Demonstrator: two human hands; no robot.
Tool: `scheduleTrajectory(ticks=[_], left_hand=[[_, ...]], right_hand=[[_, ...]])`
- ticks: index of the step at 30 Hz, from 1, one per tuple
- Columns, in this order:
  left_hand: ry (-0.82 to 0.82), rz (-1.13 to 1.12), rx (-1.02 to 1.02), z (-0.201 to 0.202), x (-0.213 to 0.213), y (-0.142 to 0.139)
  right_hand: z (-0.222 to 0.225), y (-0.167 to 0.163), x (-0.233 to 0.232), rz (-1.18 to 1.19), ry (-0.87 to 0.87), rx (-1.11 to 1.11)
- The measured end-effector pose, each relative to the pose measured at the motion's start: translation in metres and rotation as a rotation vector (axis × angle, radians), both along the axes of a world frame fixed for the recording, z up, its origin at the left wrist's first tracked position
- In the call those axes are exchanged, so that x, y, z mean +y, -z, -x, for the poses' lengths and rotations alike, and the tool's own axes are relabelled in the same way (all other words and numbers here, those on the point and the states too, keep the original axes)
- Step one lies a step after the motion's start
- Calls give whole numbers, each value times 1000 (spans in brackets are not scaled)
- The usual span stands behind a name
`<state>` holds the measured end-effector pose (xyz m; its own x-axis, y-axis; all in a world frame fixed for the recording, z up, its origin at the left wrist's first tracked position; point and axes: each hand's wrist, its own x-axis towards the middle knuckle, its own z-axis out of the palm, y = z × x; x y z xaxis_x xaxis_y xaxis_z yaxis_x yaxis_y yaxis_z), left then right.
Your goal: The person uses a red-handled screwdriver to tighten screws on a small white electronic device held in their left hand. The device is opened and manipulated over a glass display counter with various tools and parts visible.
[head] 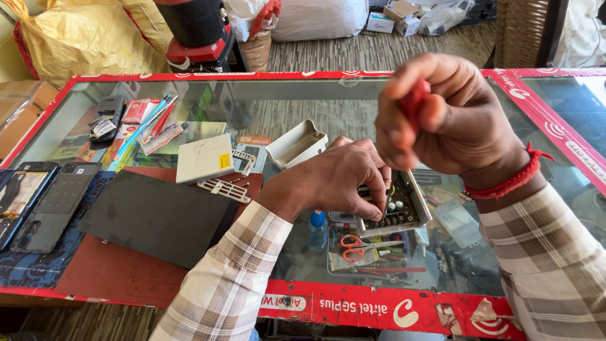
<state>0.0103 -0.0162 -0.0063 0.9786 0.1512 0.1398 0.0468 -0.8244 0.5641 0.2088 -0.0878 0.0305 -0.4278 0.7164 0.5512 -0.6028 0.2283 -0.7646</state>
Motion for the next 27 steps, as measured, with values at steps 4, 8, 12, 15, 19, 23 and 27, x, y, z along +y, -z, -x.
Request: scheduleTrajectory(ticks=[4,8,12,15,19,23,27], left_hand=[[9,-26,-3,0,1,0],[16,-30,7,0,1,-1],[16,-34,-1,0,0,-2],[13,-31,25,0,0,-2],[6,-29,10,1,0,-2],[6,-19,13,0,0,-3],[19,-37,61,-1,1,-2]], right_hand=[[-5,9,4,-3,-248,93],[-6,11,15,-28,-515,165],[-4,16,15,31,-589,220],[-5,19,10,47,-469,196],[-6,17,15,32,-253,166],[-9,9,16,15,-118,96],[-8,0,11,-26,60,-4]])
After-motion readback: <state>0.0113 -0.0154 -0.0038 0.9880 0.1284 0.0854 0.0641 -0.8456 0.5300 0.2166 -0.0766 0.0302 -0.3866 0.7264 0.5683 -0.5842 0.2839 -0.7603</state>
